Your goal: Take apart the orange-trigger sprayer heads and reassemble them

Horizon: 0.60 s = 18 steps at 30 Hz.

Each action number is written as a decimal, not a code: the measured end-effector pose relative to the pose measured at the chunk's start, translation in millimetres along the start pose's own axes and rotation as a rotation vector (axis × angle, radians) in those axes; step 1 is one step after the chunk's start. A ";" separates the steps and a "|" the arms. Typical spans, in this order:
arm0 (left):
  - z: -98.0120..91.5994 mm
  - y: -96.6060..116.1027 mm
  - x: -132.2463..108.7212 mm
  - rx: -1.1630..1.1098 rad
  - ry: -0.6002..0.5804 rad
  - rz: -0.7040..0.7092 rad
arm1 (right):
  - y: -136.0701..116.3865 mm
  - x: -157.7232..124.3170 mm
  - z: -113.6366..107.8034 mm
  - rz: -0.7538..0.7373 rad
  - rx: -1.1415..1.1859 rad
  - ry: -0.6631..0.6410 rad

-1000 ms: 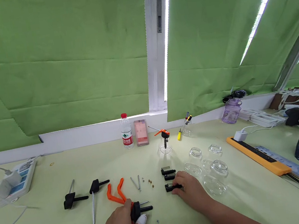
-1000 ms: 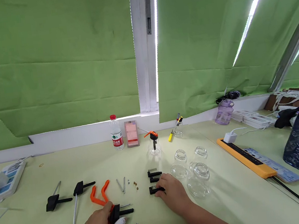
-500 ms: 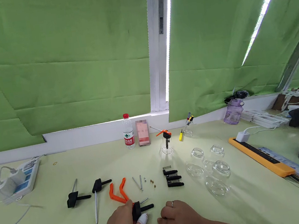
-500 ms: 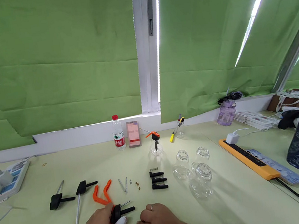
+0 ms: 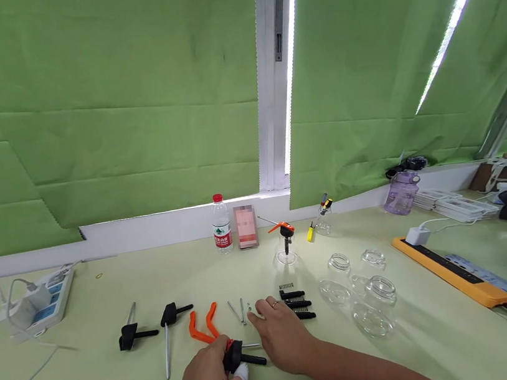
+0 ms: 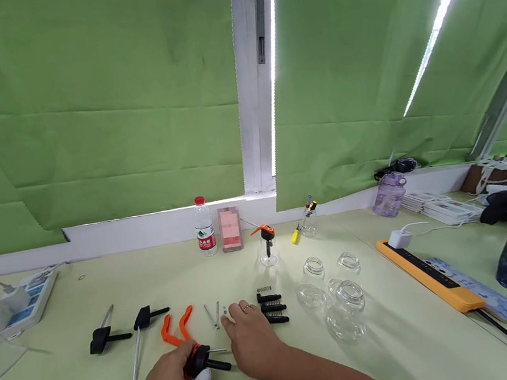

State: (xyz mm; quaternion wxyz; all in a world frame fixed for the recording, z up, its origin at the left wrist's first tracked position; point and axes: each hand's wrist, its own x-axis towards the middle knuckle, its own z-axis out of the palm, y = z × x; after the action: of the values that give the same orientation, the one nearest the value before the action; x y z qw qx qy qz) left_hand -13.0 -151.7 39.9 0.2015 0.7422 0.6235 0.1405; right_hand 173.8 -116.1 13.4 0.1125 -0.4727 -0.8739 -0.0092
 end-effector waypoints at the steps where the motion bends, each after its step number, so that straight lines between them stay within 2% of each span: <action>1: 0.4 -0.3 0.4 -0.027 -0.005 0.005 | -0.1 -1.0 -2.5 0.010 0.038 0.031; 4: 0.9 -0.1 2.7 -0.127 -0.011 0.024 | -2.1 -9.9 -11.3 0.020 0.276 0.092; 7: 2.3 0.9 5.2 -0.230 0.001 0.047 | -7.1 -18.7 -10.6 0.035 0.579 -0.010; 9: 4.3 1.7 5.4 -0.278 -0.015 0.083 | -10.4 -20.3 -3.0 0.117 0.746 -0.080; 12: 6.3 3.2 3.1 -0.333 -0.098 0.169 | -10.4 -16.7 7.6 0.278 0.946 -0.146; 18: -1.1 8.5 -2.1 -0.210 -0.205 0.202 | 0.9 -5.5 -2.6 0.393 1.206 -0.247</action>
State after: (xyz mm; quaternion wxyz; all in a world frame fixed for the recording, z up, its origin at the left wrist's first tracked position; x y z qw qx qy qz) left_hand -6.5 -154.8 45.0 0.3253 0.7863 0.5041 0.1476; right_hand 177.9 -120.4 14.7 0.2564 -0.4752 -0.6294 0.5589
